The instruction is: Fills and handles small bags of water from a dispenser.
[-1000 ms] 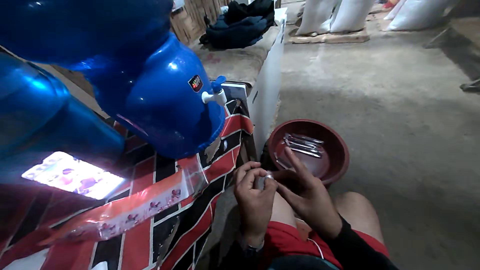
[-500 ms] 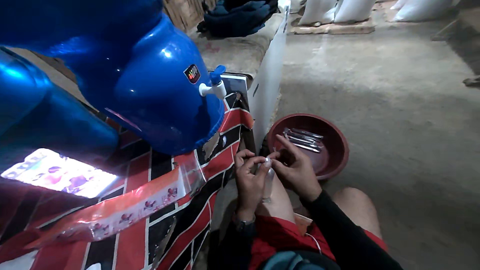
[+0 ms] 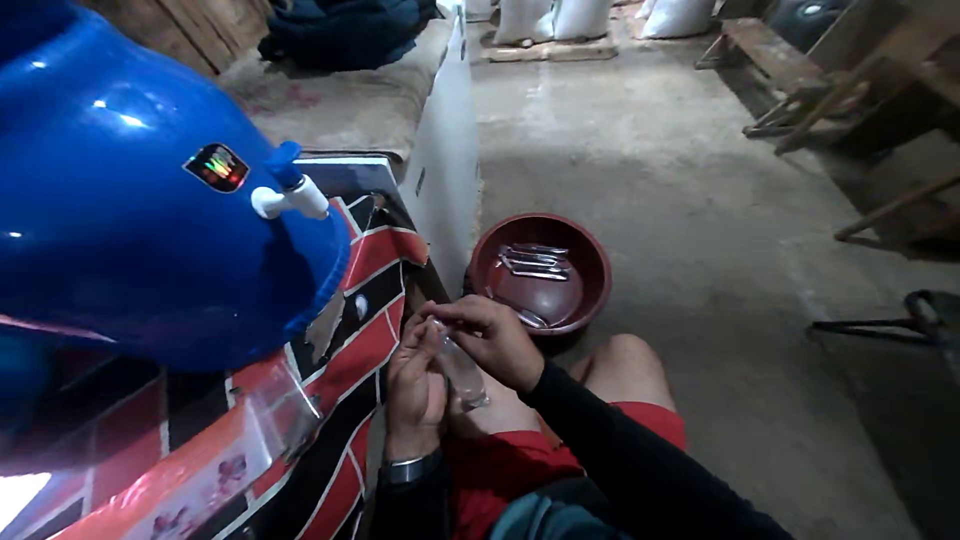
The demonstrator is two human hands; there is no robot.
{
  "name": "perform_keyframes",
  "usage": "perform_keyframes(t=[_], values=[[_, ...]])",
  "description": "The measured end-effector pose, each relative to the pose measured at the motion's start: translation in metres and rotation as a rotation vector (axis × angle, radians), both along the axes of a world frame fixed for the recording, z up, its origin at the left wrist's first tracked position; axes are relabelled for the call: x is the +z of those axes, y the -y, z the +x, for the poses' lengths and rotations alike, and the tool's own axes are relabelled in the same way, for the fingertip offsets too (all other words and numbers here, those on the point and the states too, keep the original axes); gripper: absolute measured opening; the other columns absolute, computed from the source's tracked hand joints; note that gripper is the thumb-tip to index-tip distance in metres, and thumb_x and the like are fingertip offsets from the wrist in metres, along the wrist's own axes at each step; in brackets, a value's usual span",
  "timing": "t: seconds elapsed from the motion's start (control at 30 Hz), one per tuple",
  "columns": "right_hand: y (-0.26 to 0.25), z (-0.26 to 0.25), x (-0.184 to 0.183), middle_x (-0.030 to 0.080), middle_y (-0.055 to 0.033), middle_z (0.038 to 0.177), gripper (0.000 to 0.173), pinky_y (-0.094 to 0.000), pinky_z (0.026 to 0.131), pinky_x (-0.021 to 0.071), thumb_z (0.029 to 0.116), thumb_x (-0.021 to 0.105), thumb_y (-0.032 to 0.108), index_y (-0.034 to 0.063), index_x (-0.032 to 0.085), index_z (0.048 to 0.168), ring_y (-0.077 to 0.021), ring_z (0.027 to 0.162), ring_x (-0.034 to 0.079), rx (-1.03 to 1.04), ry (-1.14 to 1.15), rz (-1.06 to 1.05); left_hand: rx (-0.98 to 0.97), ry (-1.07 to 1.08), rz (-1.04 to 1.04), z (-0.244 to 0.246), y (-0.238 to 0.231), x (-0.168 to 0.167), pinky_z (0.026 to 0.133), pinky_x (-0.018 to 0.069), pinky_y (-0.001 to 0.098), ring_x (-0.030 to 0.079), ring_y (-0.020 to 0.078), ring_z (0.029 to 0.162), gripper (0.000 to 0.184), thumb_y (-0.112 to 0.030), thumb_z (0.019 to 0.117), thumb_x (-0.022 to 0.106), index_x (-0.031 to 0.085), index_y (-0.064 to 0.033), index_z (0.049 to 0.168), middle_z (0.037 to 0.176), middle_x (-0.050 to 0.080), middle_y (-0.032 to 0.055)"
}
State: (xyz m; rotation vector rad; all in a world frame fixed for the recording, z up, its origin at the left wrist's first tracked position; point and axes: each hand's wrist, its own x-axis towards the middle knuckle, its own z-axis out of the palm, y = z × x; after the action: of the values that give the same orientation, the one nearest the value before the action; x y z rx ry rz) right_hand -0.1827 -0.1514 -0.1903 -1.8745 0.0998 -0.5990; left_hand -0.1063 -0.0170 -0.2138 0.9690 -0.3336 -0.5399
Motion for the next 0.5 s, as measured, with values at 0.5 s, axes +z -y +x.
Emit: perform_keyframes(t=[0.5], values=[[-0.012, 0.002, -0.014, 0.074, -0.0032, 0.105, 0.010, -0.0355, 0.099, 0.0558, 0.0952, 0.069, 0.007, 0.0069, 0.076, 0.101, -0.0162, 0.108, 0.067, -0.170, 0.191, -0.179, 0.298, 0.370, 0.232, 0.006, 0.012, 0.004, 0.082, 0.0569, 0.0338, 0.062, 0.0189, 0.100, 0.008, 0.001, 0.0872, 0.060, 0.059, -0.0047, 0.093, 0.117, 0.061, 0.0102]])
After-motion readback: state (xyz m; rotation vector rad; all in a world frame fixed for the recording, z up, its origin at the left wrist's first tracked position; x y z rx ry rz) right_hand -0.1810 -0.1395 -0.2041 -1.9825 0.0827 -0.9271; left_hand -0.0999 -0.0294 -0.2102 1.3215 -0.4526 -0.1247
